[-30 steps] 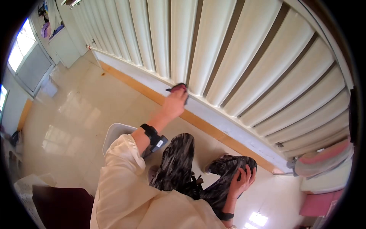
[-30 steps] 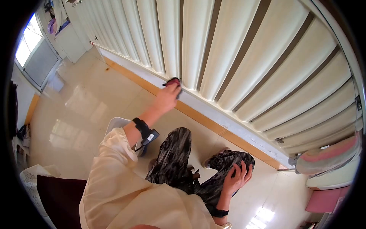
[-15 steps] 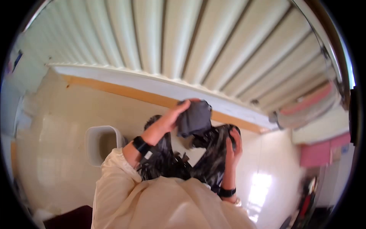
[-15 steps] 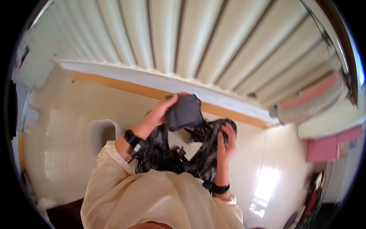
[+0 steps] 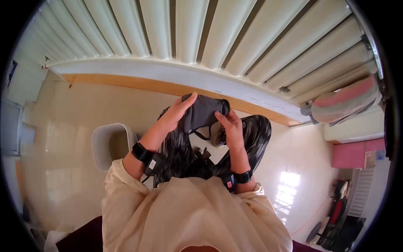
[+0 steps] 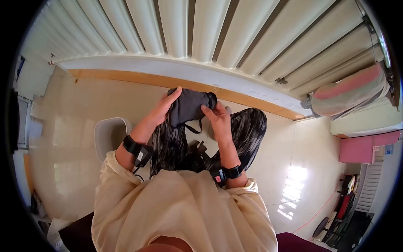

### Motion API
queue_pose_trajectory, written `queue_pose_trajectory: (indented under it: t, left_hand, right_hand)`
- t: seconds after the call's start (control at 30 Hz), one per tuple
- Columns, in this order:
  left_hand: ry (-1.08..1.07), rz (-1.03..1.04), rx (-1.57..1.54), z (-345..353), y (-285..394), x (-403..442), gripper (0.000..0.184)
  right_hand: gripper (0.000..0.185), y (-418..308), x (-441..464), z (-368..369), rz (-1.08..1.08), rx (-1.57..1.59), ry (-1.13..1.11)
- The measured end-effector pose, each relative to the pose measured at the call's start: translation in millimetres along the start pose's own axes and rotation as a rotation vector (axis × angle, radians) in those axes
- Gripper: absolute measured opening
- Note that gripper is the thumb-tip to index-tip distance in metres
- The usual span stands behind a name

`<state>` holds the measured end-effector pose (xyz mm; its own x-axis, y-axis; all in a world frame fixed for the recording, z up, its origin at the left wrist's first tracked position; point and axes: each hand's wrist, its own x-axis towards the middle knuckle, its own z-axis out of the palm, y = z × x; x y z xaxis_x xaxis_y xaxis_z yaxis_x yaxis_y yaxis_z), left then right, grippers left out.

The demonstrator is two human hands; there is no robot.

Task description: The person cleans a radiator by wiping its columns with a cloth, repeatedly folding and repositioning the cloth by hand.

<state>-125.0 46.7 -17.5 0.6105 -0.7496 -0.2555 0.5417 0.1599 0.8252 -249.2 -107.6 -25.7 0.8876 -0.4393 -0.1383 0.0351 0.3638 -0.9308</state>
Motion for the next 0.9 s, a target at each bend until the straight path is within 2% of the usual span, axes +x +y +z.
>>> queue_pose_trajectory:
  t: [0.07, 0.13, 0.2, 0.27, 0.3, 0.33, 0.37, 0.47, 0.5, 0.6, 0.63, 0.67, 0.73, 0.8, 0.87, 0.9]
  left_hand:
    - [0.056, -0.002, 0.104, -6.5, -6.1, -1.0, 0.055]
    - [0.084, 0.015, 0.213, -9.9, -13.6, 2.6, 0.055]
    - [0.136, 0.04, 0.333, -4.8, -24.7, 0.9, 0.054]
    - [0.194, 0.202, 0.506, 3.8, -27.2, -1.8, 0.053]
    - [0.177, 0.205, 0.445, 1.5, -35.9, 3.3, 0.054]
    - [0.162, 0.195, 0.378, -2.1, -44.8, 10.1, 0.054]
    - [0.117, 0.133, 0.336, -6.3, -45.5, 12.1, 0.052]
    - [0.035, 0.056, 0.281, 14.0, -27.8, 8.1, 0.044]
    - [0.003, 0.11, 0.351, 20.1, -21.7, 5.8, 0.04]
    - [0.014, 0.191, 0.551, 28.9, -22.6, 7.0, 0.037]
    - [0.04, 0.256, 0.664, 27.4, -29.5, 12.7, 0.037]
    - [0.035, 0.265, 0.671, 26.3, -34.2, 15.5, 0.037]
    - [0.085, 0.353, 0.874, 32.9, -39.9, 16.7, 0.036]
    - [0.081, 0.381, 0.874, 33.4, -51.5, 19.4, 0.035]
    - [0.045, 0.36, 0.808, 35.6, -54.9, 21.0, 0.035]
    - [0.042, 0.341, 0.824, 41.3, -49.0, 17.0, 0.035]
  right_hand:
    - [0.029, 0.0, -0.2, -2.9, -0.054, 0.001, -0.004]
    - [0.038, 6.3, 0.3, -6.1, -0.178, -0.126, 0.04]
    - [0.05, 6.6, -3.7, -16.3, -0.248, -0.468, 0.11]
    - [0.053, 14.4, -4.1, -21.3, -0.335, -0.51, 0.14]
    - [0.053, 27.5, -0.2, -30.8, -0.361, -0.541, 0.137]
    - [0.056, 23.5, 0.2, -33.7, -0.202, -0.431, 0.106]
    - [0.059, 31.9, 4.7, -38.6, -0.189, -0.198, 0.081]
    - [0.073, 30.9, 1.8, -52.9, -0.215, -0.252, 0.209]
    - [0.076, 24.1, -0.9, -52.3, -0.235, -0.379, 0.246]
    - [0.074, 11.4, -15.5, -45.0, -0.298, -0.482, 0.289]
    - [0.07, 14.1, -19.9, -43.3, -0.295, -0.403, 0.256]
    - [0.065, 21.0, -22.8, -46.3, -0.228, -0.424, 0.198]
    - [0.062, 26.9, -27.8, -33.9, -0.115, -0.259, 0.009]
    - [0.06, 27.5, -31.8, -26.2, -0.069, -0.17, 0.002]
    - [0.061, 33.2, -30.4, -27.4, -0.104, -0.366, 0.112]
    - [0.062, 32.8, -27.9, -26.7, -0.132, -0.319, 0.094]
